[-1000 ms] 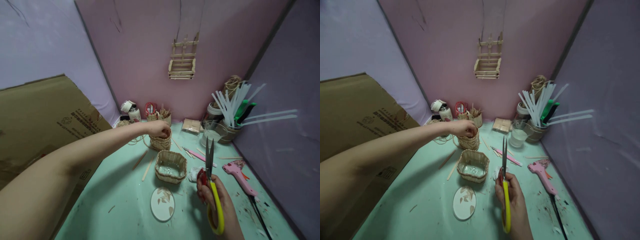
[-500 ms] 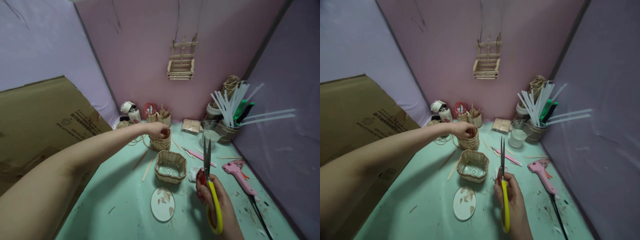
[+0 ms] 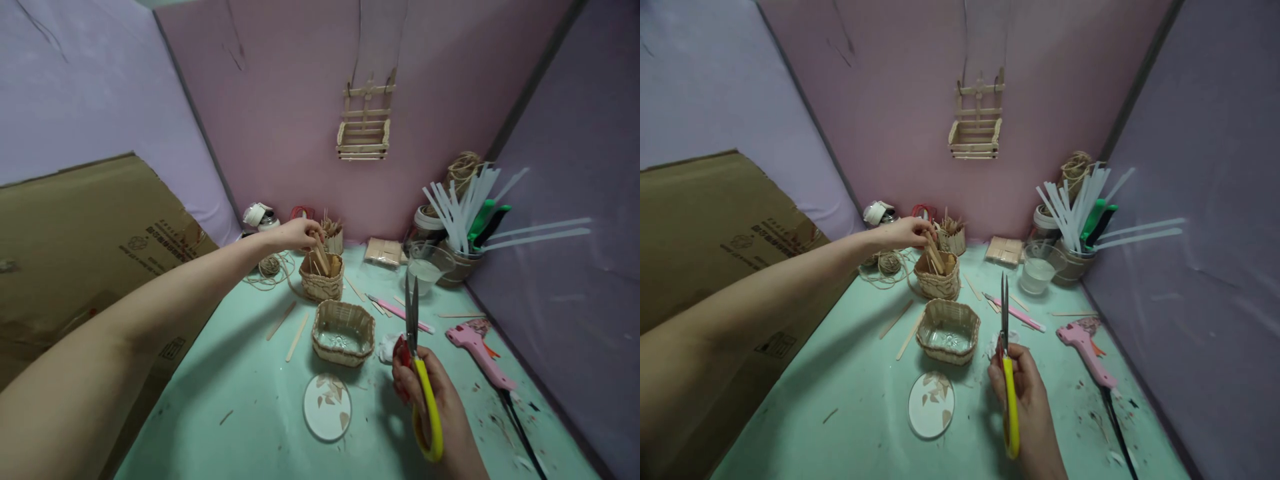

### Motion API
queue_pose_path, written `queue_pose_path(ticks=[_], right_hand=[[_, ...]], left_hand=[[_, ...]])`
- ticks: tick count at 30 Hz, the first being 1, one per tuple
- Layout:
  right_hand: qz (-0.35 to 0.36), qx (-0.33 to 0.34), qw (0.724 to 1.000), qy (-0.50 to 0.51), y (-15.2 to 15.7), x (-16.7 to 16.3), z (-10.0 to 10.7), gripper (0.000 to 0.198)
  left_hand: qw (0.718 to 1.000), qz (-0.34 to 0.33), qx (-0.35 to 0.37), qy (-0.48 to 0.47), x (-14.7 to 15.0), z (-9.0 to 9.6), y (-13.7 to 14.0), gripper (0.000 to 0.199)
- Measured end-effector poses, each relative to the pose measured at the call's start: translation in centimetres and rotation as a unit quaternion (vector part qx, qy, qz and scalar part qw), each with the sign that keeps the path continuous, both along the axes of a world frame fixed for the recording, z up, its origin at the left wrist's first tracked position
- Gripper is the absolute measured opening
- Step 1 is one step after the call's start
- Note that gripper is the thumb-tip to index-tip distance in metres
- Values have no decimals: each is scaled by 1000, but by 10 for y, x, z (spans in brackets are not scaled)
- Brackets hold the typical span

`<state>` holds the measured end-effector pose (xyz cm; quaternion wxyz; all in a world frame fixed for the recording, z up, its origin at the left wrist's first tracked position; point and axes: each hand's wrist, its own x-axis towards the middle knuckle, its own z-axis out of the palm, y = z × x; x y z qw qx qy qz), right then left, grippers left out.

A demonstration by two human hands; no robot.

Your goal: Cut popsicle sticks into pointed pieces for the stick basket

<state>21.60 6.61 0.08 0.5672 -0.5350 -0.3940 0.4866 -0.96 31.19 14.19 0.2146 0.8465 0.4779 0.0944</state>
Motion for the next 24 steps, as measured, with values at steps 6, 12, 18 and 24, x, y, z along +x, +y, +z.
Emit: queue_pose_path(ticks=[6, 12, 18, 24], right_hand=[[11, 0, 1000, -5, 0, -1, 1, 35], [0, 2, 1000, -2, 1, 0, -6, 36], [7, 5, 1000, -7, 2, 0, -5, 36], [-8, -12, 1000, 0, 2, -2, -2, 37]], left_hand=[[997, 54, 17, -59, -4, -12, 1, 18], [991, 96, 17, -96, -10, -27, 3, 26], [987, 106, 65, -104, -8, -37, -2, 8], [981, 103, 113, -122, -4, -47, -4, 12]])
